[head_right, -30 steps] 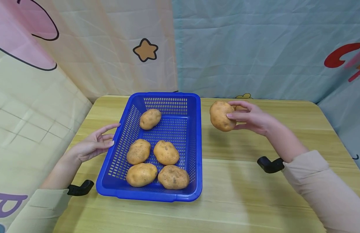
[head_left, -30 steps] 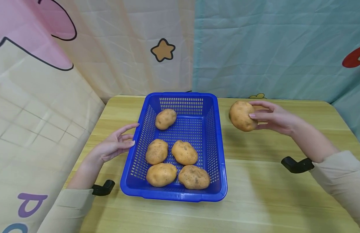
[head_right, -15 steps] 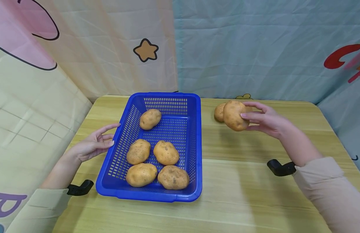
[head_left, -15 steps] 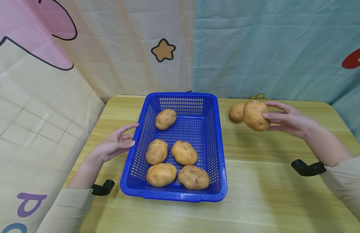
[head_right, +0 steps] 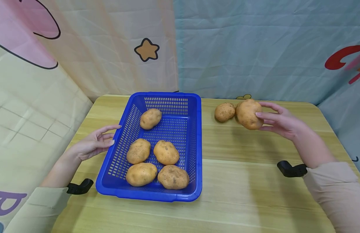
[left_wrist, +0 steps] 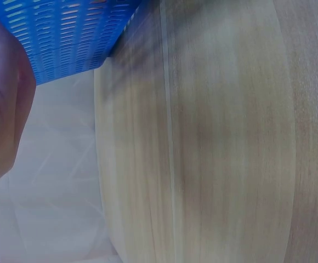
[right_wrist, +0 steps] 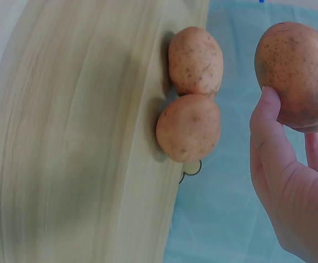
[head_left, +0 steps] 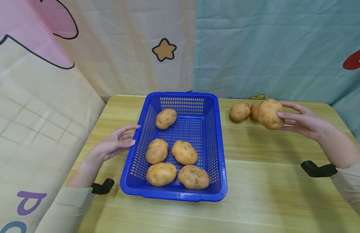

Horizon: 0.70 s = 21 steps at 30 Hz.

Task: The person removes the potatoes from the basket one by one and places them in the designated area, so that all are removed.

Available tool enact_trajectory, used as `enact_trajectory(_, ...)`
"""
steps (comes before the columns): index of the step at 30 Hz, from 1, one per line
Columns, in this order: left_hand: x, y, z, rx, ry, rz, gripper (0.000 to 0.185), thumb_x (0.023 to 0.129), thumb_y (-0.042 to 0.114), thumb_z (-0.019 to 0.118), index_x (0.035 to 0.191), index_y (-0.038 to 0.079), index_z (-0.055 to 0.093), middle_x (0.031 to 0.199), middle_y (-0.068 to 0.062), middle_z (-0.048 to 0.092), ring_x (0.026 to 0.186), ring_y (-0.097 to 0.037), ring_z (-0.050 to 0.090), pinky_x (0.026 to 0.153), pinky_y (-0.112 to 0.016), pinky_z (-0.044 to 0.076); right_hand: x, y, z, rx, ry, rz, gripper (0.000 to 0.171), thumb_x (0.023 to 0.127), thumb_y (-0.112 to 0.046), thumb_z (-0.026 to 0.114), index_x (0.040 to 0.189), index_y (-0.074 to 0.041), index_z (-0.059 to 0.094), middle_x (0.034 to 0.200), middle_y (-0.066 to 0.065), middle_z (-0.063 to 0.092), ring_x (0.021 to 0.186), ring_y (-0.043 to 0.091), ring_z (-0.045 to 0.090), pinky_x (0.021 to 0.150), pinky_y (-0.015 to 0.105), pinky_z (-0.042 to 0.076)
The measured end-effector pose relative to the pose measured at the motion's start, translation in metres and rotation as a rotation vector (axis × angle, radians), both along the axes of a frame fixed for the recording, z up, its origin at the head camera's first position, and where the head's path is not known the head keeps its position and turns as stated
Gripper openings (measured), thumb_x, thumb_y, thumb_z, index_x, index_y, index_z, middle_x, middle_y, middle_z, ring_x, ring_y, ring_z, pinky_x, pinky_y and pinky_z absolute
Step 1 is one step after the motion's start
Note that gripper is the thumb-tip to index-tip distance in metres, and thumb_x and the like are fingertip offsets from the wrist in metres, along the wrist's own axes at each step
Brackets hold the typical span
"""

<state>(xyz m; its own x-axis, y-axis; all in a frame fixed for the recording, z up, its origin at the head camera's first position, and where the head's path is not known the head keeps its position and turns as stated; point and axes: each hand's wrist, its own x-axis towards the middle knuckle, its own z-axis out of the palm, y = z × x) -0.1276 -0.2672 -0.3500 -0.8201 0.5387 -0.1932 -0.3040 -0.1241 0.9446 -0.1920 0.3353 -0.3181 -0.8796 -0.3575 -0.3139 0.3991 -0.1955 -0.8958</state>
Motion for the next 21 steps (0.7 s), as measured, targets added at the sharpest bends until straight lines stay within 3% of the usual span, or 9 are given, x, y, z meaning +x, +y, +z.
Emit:
enact_trajectory(8, 0.001, 0.002, 0.001, 0.015, -0.038, 0.008, 0.054, 0.090, -0.010, 0.051, 0.135, 0.016, 0.035, 0.108, -0.010, 0.060, 0.095, -0.021, 0.064, 0.083, -0.032, 0.054, -0.001, 0.017, -0.011, -0.004, -0.029, -0.017, 0.034, 0.095, 0.003, 0.044, 0.110, -0.025, 0.058, 0.100, 0.001, 0.057, 0.089, 0.021, 0.064, 0.071, 0.038, 0.056)
enact_trajectory(21, 0.001, 0.001, 0.002, 0.014, -0.037, 0.005, 0.060, 0.091, -0.009, 0.050, 0.141, 0.014, 0.028, 0.109, -0.010, 0.060, 0.096, -0.021, 0.064, 0.084, -0.031, 0.053, -0.002, 0.033, -0.030, -0.059, -0.105, -0.090, 0.031, 0.095, 0.002, 0.044, 0.103, -0.023, 0.061, 0.096, 0.001, 0.055, 0.086, 0.021, 0.063, 0.072, 0.039, 0.056)
